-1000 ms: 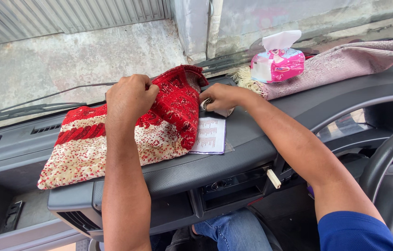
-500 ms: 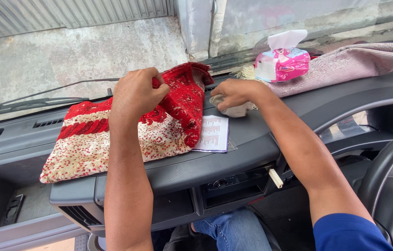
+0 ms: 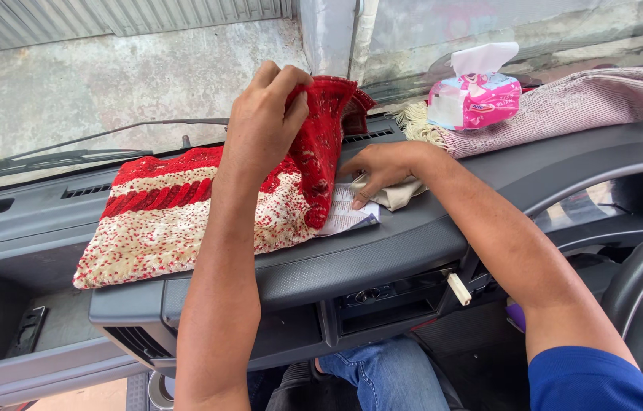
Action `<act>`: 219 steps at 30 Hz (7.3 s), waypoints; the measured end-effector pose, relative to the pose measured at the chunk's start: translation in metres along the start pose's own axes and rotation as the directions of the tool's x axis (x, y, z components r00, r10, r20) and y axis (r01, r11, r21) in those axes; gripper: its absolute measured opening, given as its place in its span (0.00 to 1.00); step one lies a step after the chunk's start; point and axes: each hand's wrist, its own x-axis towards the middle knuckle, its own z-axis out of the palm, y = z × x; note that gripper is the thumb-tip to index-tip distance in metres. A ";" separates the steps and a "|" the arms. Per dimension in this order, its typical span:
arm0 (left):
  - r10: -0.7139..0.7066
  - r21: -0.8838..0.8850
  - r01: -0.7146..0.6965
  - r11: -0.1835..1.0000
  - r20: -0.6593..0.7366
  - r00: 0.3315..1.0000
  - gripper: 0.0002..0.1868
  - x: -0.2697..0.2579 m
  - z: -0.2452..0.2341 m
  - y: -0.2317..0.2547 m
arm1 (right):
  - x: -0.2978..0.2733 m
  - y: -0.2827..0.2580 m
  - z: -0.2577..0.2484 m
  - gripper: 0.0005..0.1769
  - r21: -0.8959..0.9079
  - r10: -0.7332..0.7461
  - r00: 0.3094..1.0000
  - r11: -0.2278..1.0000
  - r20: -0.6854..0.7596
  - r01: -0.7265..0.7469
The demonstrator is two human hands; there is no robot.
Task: The person cleans the interior dashboard of a vehicle using a cloth, wiping the surfaces around the steering wheel and controls.
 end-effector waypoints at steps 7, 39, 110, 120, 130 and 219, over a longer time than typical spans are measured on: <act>0.096 0.117 -0.077 0.990 -0.164 0.982 0.06 0.002 0.009 -0.013 | -0.010 0.007 -0.010 0.36 0.079 0.121 0.960 0.991 -0.251 -0.105; 0.101 0.256 -0.067 0.964 -0.124 0.987 0.04 0.000 0.003 -0.012 | 0.000 0.008 0.000 0.57 -0.014 0.208 0.978 0.978 0.037 -0.207; 0.154 0.221 -0.131 0.966 -0.087 0.984 0.06 -0.001 0.006 0.005 | 0.056 0.029 0.021 0.33 0.161 0.216 0.961 0.969 -0.173 -0.189; 0.170 0.208 -0.148 0.967 -0.090 0.981 0.06 0.000 0.005 0.004 | 0.052 0.025 0.020 0.29 0.271 0.152 0.945 0.960 -0.290 -0.071; 0.211 0.125 -0.197 0.972 -0.112 0.971 0.06 0.001 0.009 0.012 | 0.064 0.019 0.040 0.25 0.292 0.089 0.753 0.946 -0.652 0.142; 0.143 -0.024 -0.147 0.989 0.420 0.896 0.18 0.005 0.102 0.000 | -0.227 0.127 0.000 0.23 -0.057 0.304 0.573 0.848 -0.761 -0.527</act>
